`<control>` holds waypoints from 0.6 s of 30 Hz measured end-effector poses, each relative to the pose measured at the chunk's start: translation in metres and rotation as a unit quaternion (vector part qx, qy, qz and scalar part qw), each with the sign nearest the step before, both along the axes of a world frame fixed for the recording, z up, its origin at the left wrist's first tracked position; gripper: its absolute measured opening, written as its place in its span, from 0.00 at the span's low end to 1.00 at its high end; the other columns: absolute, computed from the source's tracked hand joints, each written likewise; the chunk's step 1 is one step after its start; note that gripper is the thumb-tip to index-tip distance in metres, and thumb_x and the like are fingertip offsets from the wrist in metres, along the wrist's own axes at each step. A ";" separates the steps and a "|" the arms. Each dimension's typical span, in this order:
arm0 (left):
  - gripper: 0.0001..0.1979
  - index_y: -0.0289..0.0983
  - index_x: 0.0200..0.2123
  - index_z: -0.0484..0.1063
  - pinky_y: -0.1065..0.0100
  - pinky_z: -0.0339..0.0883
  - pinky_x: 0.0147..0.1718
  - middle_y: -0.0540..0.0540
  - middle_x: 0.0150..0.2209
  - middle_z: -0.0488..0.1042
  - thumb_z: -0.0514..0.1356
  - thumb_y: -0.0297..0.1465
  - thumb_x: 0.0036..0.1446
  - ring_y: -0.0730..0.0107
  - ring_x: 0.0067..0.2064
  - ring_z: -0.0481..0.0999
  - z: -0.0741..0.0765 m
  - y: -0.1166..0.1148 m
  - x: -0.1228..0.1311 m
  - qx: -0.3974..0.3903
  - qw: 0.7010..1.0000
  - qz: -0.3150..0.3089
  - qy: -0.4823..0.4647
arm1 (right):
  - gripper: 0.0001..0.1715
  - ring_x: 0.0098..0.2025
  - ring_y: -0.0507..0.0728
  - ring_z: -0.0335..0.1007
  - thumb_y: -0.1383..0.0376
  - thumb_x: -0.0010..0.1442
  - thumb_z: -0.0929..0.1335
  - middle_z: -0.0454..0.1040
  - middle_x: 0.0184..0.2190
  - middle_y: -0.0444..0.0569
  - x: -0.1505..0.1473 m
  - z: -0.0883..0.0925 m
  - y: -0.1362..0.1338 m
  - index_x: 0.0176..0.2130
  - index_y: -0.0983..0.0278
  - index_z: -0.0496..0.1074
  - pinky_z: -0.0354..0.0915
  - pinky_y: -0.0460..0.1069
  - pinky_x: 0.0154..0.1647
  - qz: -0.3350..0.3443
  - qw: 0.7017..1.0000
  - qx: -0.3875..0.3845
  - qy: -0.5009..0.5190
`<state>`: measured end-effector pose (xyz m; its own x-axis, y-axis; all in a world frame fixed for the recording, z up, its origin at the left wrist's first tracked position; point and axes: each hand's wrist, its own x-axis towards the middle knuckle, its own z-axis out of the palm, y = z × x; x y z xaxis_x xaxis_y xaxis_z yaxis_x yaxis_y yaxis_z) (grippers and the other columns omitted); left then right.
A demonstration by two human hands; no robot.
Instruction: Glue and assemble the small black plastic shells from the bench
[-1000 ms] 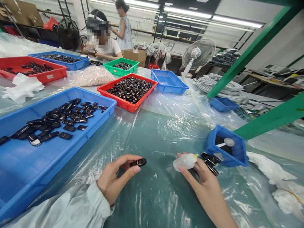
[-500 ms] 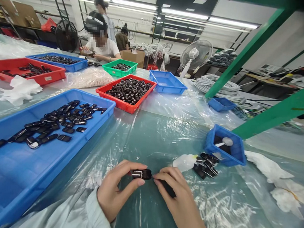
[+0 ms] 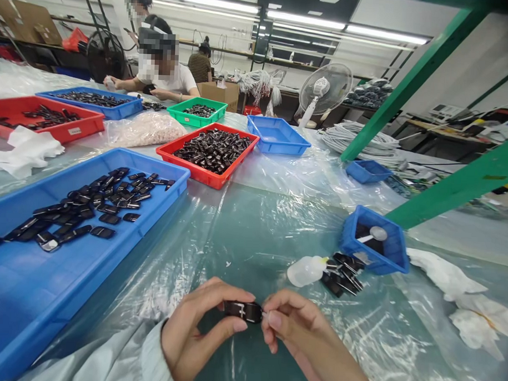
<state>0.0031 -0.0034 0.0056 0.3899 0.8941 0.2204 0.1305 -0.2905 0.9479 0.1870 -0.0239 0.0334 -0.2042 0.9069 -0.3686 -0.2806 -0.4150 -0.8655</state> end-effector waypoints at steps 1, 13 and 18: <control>0.09 0.46 0.43 0.74 0.71 0.63 0.35 0.50 0.33 0.75 0.60 0.31 0.57 0.69 0.34 0.71 0.000 0.000 0.000 -0.008 1.000 -0.002 -0.002 | 0.10 0.24 0.47 0.64 0.58 0.51 0.74 0.69 0.20 0.40 0.000 0.001 0.000 0.28 0.62 0.75 0.61 0.43 0.27 0.003 1.000 -0.006 0.011; 0.08 0.46 0.41 0.75 0.72 0.64 0.32 0.51 0.30 0.76 0.60 0.33 0.58 0.69 0.32 0.72 0.001 -0.002 0.002 0.004 1.000 -0.030 -0.001 | 0.17 0.25 0.49 0.66 0.54 0.48 0.74 0.66 0.22 0.40 -0.003 -0.011 0.001 0.32 0.62 0.70 0.62 0.44 0.24 0.059 0.996 -0.006 0.069; 0.11 0.46 0.47 0.68 0.73 0.65 0.36 0.51 0.36 0.77 0.56 0.31 0.62 0.70 0.36 0.74 0.029 -0.003 -0.007 0.186 0.978 -0.002 0.094 | 0.16 0.27 0.51 0.65 0.51 0.50 0.72 0.69 0.24 0.42 -0.008 -0.008 -0.014 0.34 0.60 0.73 0.61 0.46 0.29 0.021 0.994 0.106 -0.003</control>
<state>-0.0040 -0.0064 0.0347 0.4582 0.7637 0.4547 0.2912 -0.6123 0.7351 0.1788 -0.0382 0.0258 -0.2413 0.9552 -0.1712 -0.2611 -0.2338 -0.9366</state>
